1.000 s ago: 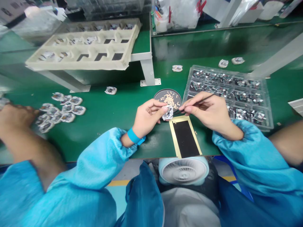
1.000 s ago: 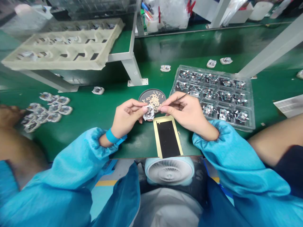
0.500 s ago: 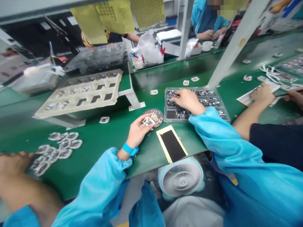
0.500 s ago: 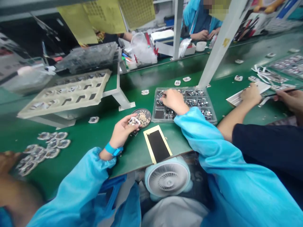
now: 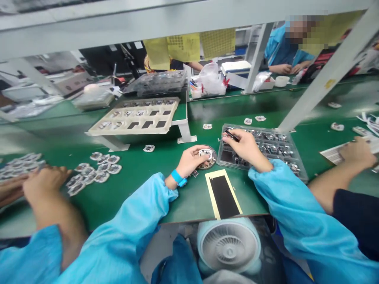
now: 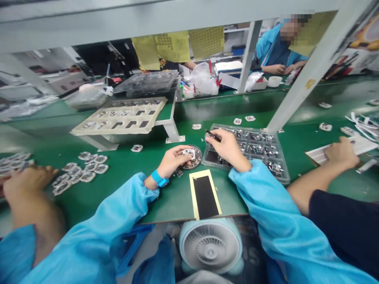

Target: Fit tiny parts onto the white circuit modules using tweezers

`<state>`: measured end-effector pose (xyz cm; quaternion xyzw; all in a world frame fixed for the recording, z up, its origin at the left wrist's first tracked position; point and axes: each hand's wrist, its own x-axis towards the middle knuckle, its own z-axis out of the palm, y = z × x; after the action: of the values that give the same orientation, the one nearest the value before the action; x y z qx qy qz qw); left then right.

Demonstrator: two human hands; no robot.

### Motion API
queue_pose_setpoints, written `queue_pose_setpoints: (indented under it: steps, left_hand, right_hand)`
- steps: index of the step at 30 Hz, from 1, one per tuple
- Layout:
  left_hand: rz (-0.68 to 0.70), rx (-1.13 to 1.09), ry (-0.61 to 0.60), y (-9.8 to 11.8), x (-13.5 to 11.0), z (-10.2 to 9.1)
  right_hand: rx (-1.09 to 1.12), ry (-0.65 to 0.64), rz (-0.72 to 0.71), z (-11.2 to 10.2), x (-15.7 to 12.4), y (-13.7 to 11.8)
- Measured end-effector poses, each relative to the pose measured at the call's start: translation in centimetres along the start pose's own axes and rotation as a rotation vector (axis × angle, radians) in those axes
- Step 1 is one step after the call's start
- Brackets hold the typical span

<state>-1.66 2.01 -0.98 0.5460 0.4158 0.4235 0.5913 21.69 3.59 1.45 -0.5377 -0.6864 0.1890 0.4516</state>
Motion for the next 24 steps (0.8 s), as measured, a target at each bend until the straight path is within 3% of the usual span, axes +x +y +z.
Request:
queue_pose_setpoints:
  steps: [2, 4, 10, 15, 24]
  left_hand:
    - [0.038, -0.021, 0.026, -0.3, -0.5, -0.1]
    - [0.072, -0.033, 0.064, -0.2, -1.0, -0.1]
    - [0.083, -0.028, 0.144, 1.4, -1.9, -0.1]
    - [0.047, -0.051, 0.17, 1.4, -2.0, 0.1]
    - [0.201, 0.046, 0.213, 1.6, -2.4, 0.1]
  right_hand:
    - [0.231, -0.04, 0.002, 0.1, -1.0, -1.1]
    - [0.327, -0.1, 0.037, 0.2, -1.8, -2.2]
    - [0.405, -0.3, 0.23, 0.1, -2.9, -3.7]
    - [0.511, -0.392, 0.277, 0.4, -3.5, -4.3]
    - [0.433, -0.347, 0.31, 1.9, -4.5, -4.4]
